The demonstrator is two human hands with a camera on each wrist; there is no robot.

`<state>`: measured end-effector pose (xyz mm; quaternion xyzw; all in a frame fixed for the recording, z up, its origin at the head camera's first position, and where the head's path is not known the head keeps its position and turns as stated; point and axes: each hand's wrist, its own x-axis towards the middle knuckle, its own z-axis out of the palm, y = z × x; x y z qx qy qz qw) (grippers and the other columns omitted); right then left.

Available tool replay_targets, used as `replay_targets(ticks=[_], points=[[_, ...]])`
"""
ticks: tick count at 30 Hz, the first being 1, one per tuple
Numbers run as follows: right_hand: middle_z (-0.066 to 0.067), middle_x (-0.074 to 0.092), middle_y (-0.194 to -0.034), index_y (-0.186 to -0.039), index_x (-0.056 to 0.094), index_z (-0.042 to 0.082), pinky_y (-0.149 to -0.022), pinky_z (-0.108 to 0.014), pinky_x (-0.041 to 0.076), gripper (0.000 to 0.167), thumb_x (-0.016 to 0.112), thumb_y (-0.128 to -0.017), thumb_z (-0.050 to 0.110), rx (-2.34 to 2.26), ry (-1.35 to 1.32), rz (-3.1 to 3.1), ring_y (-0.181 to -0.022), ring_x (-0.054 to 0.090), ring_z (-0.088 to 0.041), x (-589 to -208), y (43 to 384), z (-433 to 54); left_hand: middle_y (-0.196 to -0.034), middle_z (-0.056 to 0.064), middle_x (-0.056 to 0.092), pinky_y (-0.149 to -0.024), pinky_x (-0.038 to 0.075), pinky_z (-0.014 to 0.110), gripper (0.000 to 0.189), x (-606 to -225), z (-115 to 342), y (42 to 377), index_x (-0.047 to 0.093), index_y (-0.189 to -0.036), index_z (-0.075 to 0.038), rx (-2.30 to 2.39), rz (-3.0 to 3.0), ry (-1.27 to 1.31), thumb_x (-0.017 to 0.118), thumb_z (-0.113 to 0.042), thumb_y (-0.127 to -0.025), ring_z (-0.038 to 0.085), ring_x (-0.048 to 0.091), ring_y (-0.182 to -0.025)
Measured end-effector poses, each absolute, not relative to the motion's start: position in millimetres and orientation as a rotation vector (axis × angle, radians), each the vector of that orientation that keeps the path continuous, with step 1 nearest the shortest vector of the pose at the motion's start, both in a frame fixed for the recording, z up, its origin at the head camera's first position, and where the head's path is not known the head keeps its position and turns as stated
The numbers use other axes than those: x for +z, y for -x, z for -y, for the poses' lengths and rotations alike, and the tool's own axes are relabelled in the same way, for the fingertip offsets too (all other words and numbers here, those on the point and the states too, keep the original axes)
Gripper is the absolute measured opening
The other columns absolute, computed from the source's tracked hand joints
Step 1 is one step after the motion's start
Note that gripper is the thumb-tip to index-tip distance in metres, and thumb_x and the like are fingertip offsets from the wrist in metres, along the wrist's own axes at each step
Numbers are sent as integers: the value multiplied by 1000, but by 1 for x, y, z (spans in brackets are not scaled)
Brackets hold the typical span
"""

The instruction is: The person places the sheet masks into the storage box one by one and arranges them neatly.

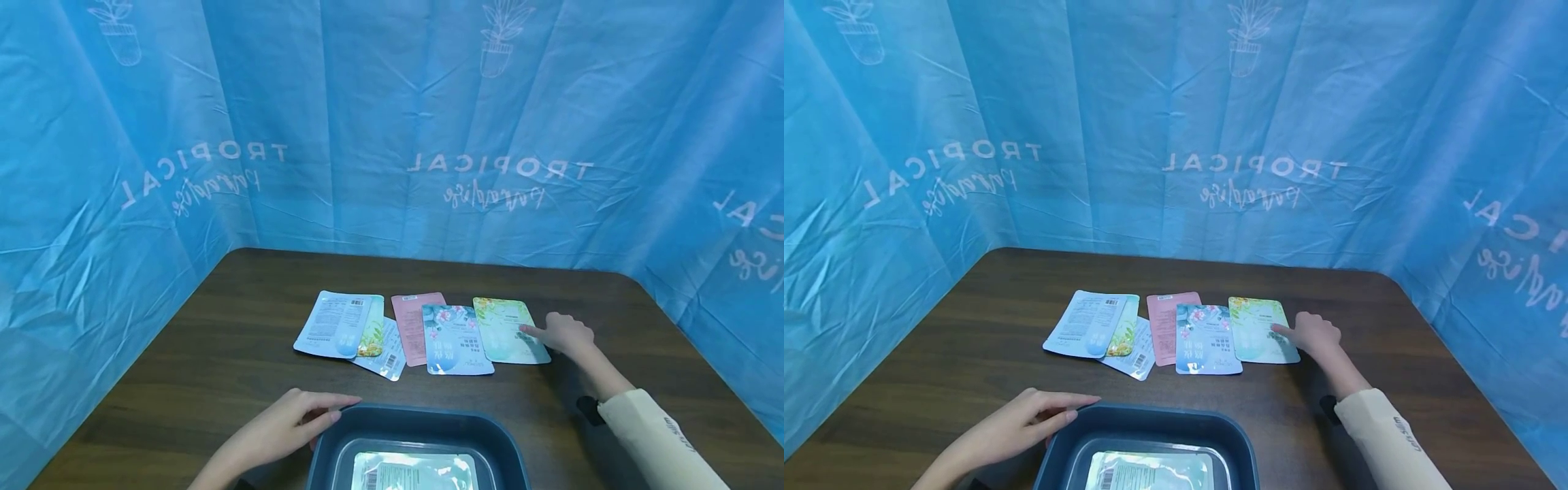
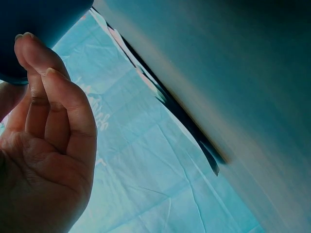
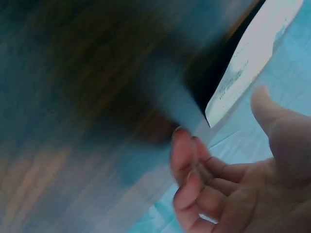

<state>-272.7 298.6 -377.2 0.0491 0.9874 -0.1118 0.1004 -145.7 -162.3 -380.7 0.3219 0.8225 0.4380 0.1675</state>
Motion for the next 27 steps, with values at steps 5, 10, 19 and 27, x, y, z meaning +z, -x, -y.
replay_targets(ticks=[5, 10, 19, 27], points=[[-14, 51, -77, -103, 53, -14, -64, -43, 39, 65, 68, -82, 46, -261, -128, -2873, -72, 49, -30, -376, 271, -291, -71, -9, 54, -55, 46, 24, 34, -381, 162, 145, 56, -129, -6, 1259, -2341, -927, 51, -17, -98, 12, 52, -53], [-18, 54, -86, -107, 51, -15, -70, -48, 40, 62, 70, -82, 39, -308, -114, -2853, -78, 50, -33, -374, 273, -285, -70, -8, 53, -54, 47, 24, 34, -382, 162, 145, 56, -129, -5, 1272, -2327, -928, 51, -17, -98, 14, 52, -52], [-19, 56, -87, -102, 51, -11, -62, -41, 41, 29, 63, -87, 11, -584, -49, -2992, -72, 51, -30, -389, 272, -284, -67, -9, 53, -54, 47, 24, 34, -382, 163, 146, 55, -130, -5, 1274, -2321, -944, 50, -17, -98, 13, 52, -50], [-26, 55, -93, -109, 48, -6, -49, -38, 51, 18, 51, -93, 0, -1092, 138, -3021, -63, 55, -25, -370, 258, -285, -67, -9, 53, -54, 46, 24, 34, -382, 162, 145, 56, -129, -5, 1277, -2320, -938, 50, -17, -98, 13, 52, -51]])
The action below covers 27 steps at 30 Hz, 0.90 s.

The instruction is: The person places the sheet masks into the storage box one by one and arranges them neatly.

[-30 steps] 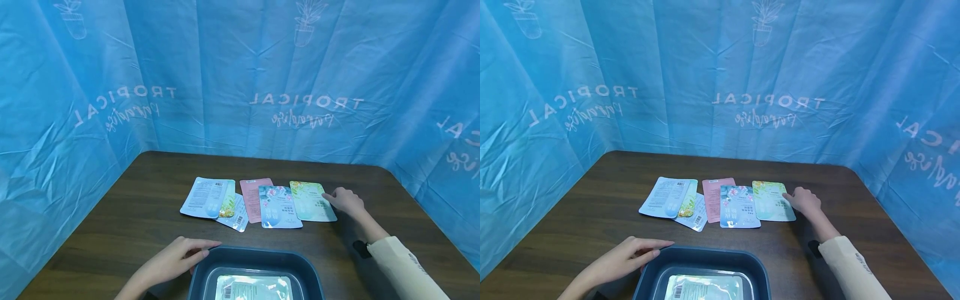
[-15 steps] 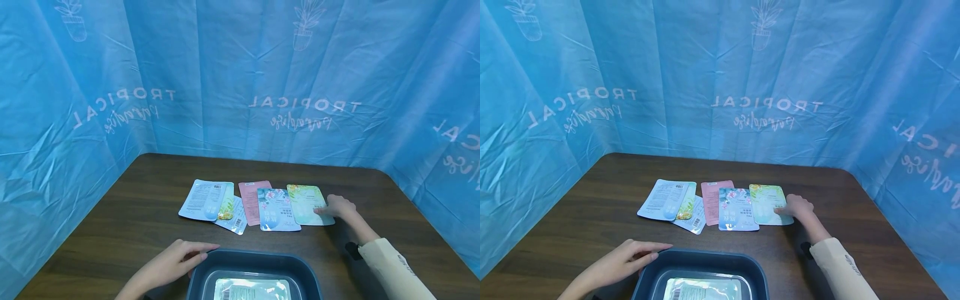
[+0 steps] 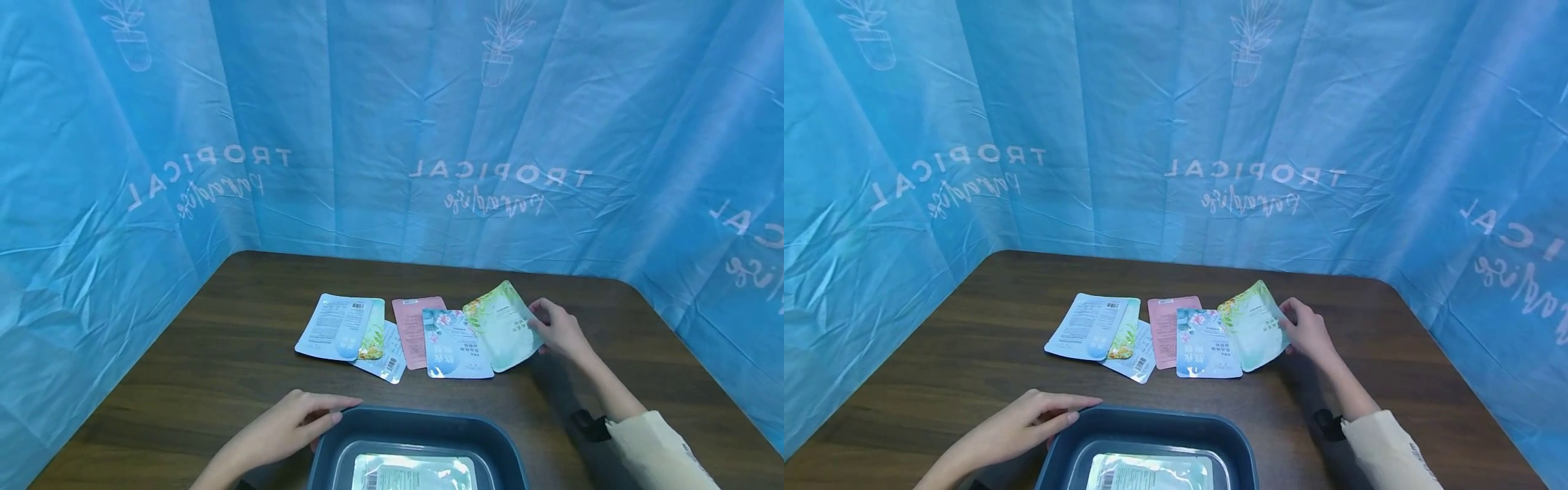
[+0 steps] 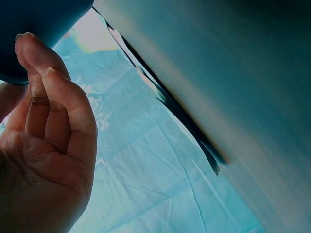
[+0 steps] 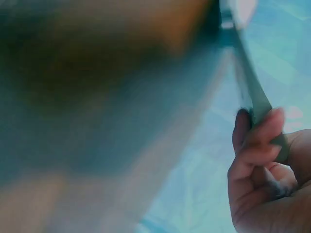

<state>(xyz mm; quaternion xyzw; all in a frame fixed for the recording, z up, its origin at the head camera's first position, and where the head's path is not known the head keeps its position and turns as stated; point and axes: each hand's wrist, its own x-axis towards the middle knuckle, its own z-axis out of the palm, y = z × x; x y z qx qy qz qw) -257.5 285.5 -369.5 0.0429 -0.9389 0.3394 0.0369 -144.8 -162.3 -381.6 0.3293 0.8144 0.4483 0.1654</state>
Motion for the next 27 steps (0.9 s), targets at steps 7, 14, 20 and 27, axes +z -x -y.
replay_targets(ticks=[7, 14, 20, 27], points=[[-19, 62, -85, -119, 46, -2, -43, -35, 49, 24, 51, -96, 4, 1201, -408, 2763, -55, 57, -23, -320, 228, -271, -67, -9, 53, -54, 47, 24, 34, -382, 164, 143, 55, -130, -6, 1276, -2330, -926, 50, -18, -98, 13, 52, -50], [-15, 64, -85, -119, 46, 0, -35, -34, 45, 24, 52, -96, 4, 1541, -787, 2680, -50, 57, -24, -298, 181, -246, -59, -6, 51, -55, 46, 24, 33, -381, 159, 145, 57, -129, -9, 1235, -2376, -925, 52, -19, -97, 10, 50, -48], [-6, 65, -81, -114, 52, 7, -31, -34, 43, 17, 49, -97, 5, 1728, -1112, 2722, -50, 56, -14, -316, 150, -223, -61, -9, 52, -56, 47, 23, 33, -380, 154, 148, 57, -129, -9, 1237, -2362, -953, 50, -19, -98, 12, 53, -51], [2, 65, -84, -112, 53, 9, -43, -29, 49, 16, 50, -96, 5, 1798, -1469, 2741, -64, 59, -8, -349, 147, -197, -63, -10, 53, -57, 48, 24, 33, -380, 158, 142, 57, -130, -11, 1256, -2375, -911, 49, -17, -99, 12, 55, -52]])
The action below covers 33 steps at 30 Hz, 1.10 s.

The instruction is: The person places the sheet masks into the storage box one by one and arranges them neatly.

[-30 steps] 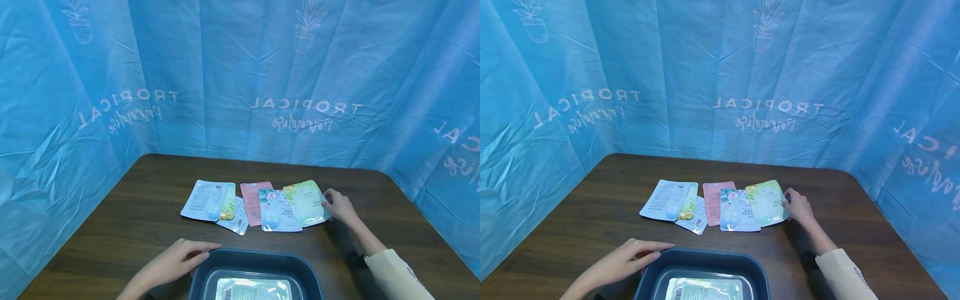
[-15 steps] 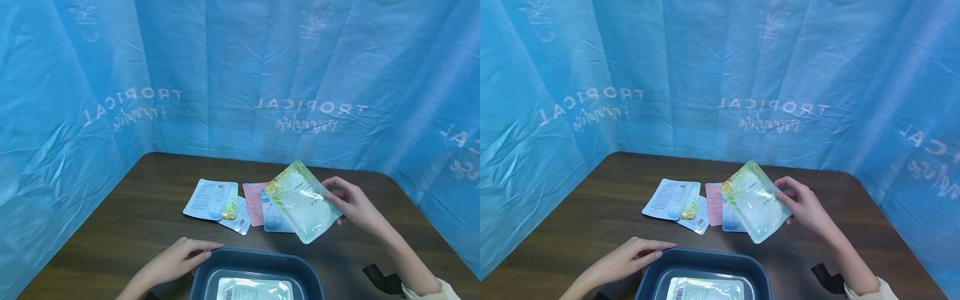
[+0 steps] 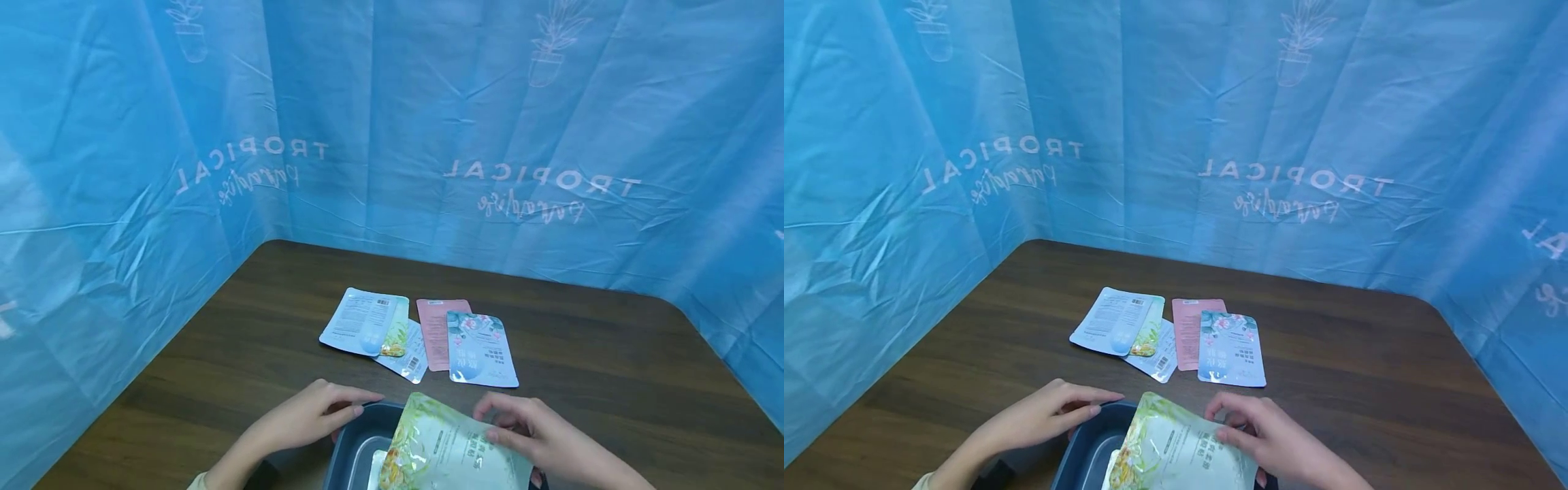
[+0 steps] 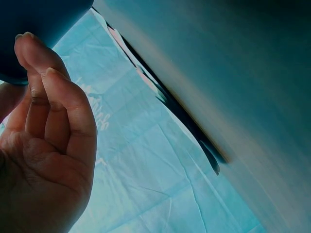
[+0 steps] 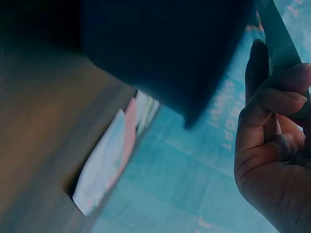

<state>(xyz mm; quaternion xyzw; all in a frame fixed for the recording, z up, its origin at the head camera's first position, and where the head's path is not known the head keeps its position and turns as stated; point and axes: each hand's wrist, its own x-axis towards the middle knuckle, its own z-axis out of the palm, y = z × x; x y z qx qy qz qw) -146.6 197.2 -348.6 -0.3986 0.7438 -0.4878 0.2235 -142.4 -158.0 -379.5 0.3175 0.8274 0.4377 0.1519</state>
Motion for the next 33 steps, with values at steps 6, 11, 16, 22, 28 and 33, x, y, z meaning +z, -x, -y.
replay_targets(ticks=[6, 11, 16, 22, 28, 33], points=[[6, 61, -91, -111, 55, 10, -64, -23, 47, 15, 52, -96, 10, -1205, 1250, -2025, -76, 58, -5, -367, 144, -186, -63, -8, 52, -57, 46, 24, 32, -379, 158, 142, 58, -128, -12, 1264, -2378, -898, 51, -18, -98, 8, 52, -52], [12, 58, -87, -109, 57, 14, -60, -19, 47, 14, 54, -96, 12, -1049, 1328, -2142, -71, 55, 0, -376, 138, -177, -59, -6, 51, -56, 46, 23, 32, -380, 160, 141, 58, -128, -11, 1243, -2387, -891, 51, -18, -98, 7, 50, -51], [17, 60, -86, -103, 61, 18, -62, -17, 46, 12, 60, -92, 15, -775, 1381, -2334, -69, 53, 4, -384, 132, -167, -62, -8, 51, -56, 47, 24, 33, -380, 161, 140, 58, -128, -10, 1236, -2386, -867, 51, -18, -97, 9, 51, -51], [18, 51, -76, -99, 61, 16, -55, -5, 35, 13, 60, -92, 28, -520, 1589, -2476, -59, 43, 8, -395, 126, -156, -60, -8, 50, -54, 46, 23, 32, -381, 160, 140, 58, -128, -10, 1248, -2387, -878, 53, -17, -97, 9, 50, -49], [15, 42, -70, -87, 60, 20, -49, -3, 17, 17, 55, -94, 34, -132, 1961, -2717, -56, 32, 5, -402, 121, -150, -62, -9, 51, -55, 47, 24, 33, -381, 160, 141, 58, -128, -8, 1269, -2359, -890, 52, -16, -97, 10, 51, -50], [13, 43, -75, -87, 58, 22, -51, -7, 16, 24, 45, -98, 39, 119, 2038, -2841, -63, 37, 0, -396, 119, -148, -64, -9, 52, -54, 47, 24, 33, -381, 159, 142, 58, -128, -8, 1269, -2354, -899, 52, -16, -97, 9, 51, -50]])
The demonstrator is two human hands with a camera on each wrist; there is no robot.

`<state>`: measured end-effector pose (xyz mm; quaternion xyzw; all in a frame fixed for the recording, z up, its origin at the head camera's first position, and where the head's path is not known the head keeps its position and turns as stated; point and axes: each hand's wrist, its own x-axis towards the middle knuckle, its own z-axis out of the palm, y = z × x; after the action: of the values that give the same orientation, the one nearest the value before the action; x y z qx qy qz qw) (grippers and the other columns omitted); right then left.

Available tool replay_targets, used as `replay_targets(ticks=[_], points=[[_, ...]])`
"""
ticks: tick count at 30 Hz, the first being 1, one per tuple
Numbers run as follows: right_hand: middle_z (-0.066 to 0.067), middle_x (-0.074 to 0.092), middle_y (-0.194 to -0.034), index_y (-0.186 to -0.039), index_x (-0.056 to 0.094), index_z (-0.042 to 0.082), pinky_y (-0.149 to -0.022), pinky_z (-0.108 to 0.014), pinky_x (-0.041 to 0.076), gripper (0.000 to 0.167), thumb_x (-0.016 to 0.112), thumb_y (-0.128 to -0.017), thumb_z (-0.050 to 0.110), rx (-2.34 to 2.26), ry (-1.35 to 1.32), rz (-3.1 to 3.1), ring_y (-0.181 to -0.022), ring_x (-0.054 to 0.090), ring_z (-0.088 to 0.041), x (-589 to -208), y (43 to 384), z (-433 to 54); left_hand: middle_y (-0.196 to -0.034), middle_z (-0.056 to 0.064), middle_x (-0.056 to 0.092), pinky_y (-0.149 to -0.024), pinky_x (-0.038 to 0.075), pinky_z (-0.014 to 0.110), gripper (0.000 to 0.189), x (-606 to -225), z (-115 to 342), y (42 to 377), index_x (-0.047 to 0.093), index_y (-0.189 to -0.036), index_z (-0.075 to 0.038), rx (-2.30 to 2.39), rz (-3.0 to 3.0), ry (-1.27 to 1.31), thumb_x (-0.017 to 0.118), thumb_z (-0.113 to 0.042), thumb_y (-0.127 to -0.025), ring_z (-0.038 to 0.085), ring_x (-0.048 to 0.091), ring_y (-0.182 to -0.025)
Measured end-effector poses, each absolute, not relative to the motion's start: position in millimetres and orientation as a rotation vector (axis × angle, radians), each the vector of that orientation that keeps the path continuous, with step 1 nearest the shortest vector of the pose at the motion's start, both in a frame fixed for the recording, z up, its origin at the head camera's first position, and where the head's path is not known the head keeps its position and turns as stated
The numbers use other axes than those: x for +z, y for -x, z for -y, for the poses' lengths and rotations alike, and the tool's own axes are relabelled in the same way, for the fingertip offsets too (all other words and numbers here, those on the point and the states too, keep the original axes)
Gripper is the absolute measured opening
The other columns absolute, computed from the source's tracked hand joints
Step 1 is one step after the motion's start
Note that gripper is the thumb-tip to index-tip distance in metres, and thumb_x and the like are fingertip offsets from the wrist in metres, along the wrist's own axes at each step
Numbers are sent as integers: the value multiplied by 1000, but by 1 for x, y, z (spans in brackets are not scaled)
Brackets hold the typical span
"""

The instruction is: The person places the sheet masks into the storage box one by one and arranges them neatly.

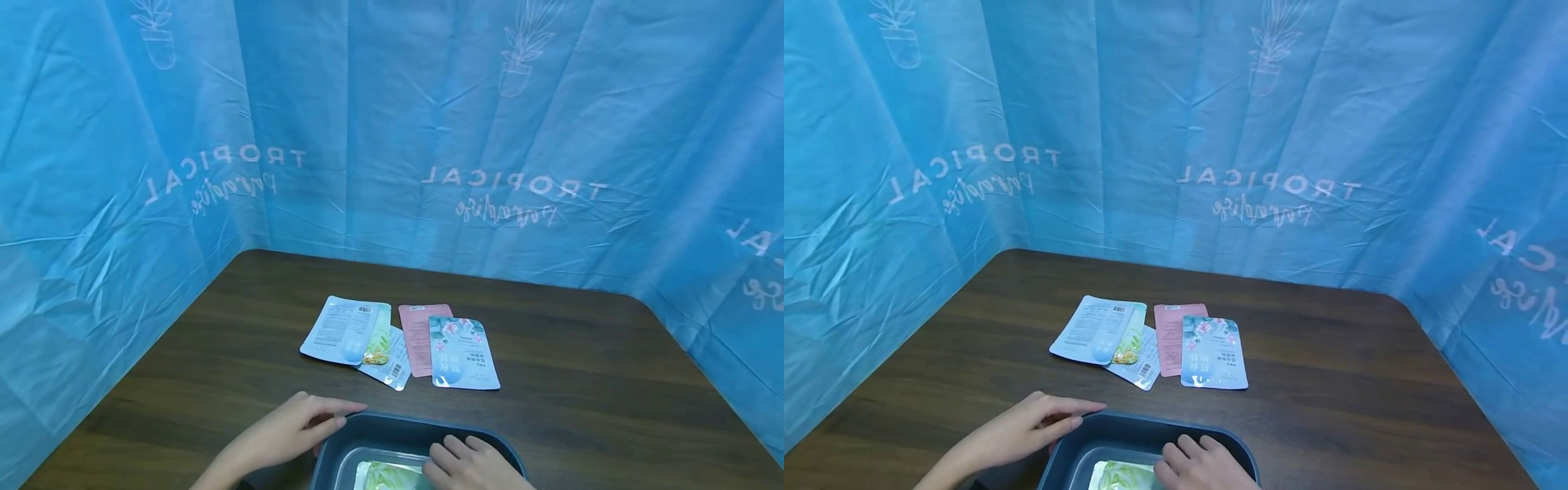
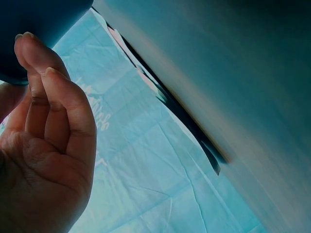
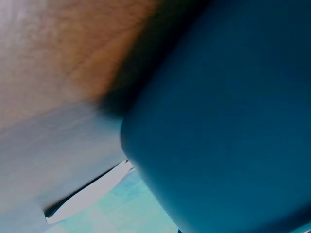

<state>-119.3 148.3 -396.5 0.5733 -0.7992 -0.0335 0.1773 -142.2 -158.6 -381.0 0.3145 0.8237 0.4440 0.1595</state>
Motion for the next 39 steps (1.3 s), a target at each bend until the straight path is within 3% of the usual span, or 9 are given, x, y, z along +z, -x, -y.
replay_targets(ticks=[3, 6, 9, 16, 20, 23, 28, 33, 39], points=[[13, 46, -78, -91, 58, 21, -53, -5, 21, 24, 46, -97, 41, -30, -1644, 2327, -65, 39, 0, -388, 121, -149, -67, -9, 54, -54, 47, 24, 33, -381, 159, 142, 57, -128, -7, 1267, -2351, -898, 51, -16, -97, 9, 52, -52], [13, 50, -83, -96, 59, 19, -59, -6, 33, 16, 58, -93, 34, 265, -1685, 2517, -69, 45, 3, -370, 131, -155, -68, -9, 54, -54, 47, 24, 32, -381, 159, 142, 58, -128, -7, 1267, -2351, -902, 51, -15, -97, 9, 52, -52], [15, 54, -86, -98, 59, 19, -62, -13, 43, 15, 68, -87, 25, 626, -1590, 2673, -72, 50, 2, -350, 148, -164, -67, -10, 54, -55, 47, 23, 32, -381, 159, 142, 58, -128, -7, 1271, -2351, -912, 51, -15, -97, 9, 52, -51], [12, 53, -79, -97, 62, 14, -57, -23, 46, 20, 74, -81, 11, 620, -1134, 2803, -68, 50, -7, -336, 225, -191, -62, -11, 52, -53, 46, 23, 32, -381, 160, 142, 58, -127, -7, 1271, -2368, -938, 51, -15, -97, 8, 50, -49], [-3, 58, -91, -104, 64, 5, -67, -32, 49, 27, 74, -80, 9, 486, -968, 2910, -80, 55, -19, -355, 268, -200, -63, -11, 52, -55, 47, 23, 32, -381, 160, 142, 58, -128, -7, 1269, -2368, -942, 51, -15, -97, 8, 51, -49], [-16, 55, -113, -117, 59, 2, -83, -45, 46, 43, 75, -81, 16, 468, -863, 3040, -103, 51, -32, -368, 289, -201, -62, -11, 52, -56, 47, 23, 32, -382, 159, 141, 58, -128, -7, 1274, -2364, -949, 51, -15, -97, 7, 50, -49], [-27, 32, -140, -138, 38, -4, -96, -60, 29, 78, 74, -80, 34, 614, -822, 3180, -128, 26, -45, -380, 307, -196, -62, -11, 51, -55, 46, 23, 32, -383, 159, 141, 58, -128, -7, 1283, -2366, -946, 51, -15, -97, 5, 49, -49], [-26, 27, -144, -143, 27, -5, -100, -59, 24, 90, 75, -79, 37, 684, -824, 3235, -131, 21, -44, -385, 314, -192, -63, -11, 52, -55, 47, 23, 32, -383, 159, 141, 58, -128, -7, 1280, -2361, -933, 51, -15, -97, 6, 50, -50], [-25, 35, -139, -140, 31, -6, -99, -57, 28, 88, 76, -77, 36, 574, -837, 3255, -128, 30, -42, -385, 315, -190, -61, -10, 51, -55, 46, 23, 32, -382, 159, 141, 58, -128, -8, 1271, -2360, -923, 51, -15, -97, 7, 50, -48]])
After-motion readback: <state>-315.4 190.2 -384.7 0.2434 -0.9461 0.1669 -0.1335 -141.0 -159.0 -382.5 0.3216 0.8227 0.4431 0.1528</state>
